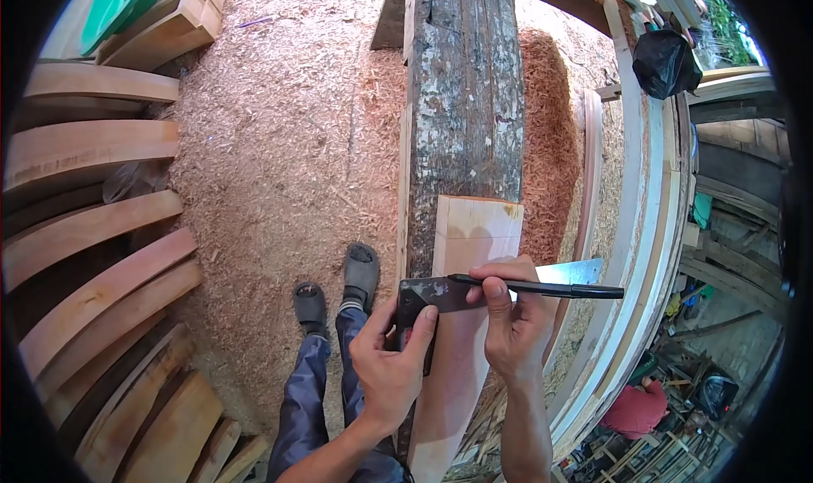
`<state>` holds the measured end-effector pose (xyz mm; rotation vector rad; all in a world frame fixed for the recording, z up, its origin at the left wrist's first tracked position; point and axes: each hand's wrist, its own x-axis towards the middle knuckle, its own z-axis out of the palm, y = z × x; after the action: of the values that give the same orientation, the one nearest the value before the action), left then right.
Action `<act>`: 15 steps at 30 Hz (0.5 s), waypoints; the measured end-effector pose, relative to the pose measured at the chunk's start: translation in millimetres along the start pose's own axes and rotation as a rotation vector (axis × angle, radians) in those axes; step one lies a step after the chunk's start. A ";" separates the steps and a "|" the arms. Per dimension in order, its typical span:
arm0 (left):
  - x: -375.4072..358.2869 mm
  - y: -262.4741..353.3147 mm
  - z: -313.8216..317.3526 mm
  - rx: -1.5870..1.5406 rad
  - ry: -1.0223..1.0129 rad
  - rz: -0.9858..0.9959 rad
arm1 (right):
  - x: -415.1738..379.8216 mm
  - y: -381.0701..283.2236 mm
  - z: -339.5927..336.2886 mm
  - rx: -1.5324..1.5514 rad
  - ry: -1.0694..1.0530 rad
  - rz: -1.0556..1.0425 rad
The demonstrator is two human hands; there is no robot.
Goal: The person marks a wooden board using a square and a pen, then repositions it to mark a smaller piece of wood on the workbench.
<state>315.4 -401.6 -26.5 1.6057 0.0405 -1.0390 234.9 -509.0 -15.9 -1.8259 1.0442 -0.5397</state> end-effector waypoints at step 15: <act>-1.3 1.9 1.9 0.004 0.015 -0.018 | -1.6 2.2 -8.8 -0.032 0.007 -0.028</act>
<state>314.5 -403.1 -24.1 1.6192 0.0634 -1.0409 226.7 -512.6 -13.5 -1.8704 1.0385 -0.5502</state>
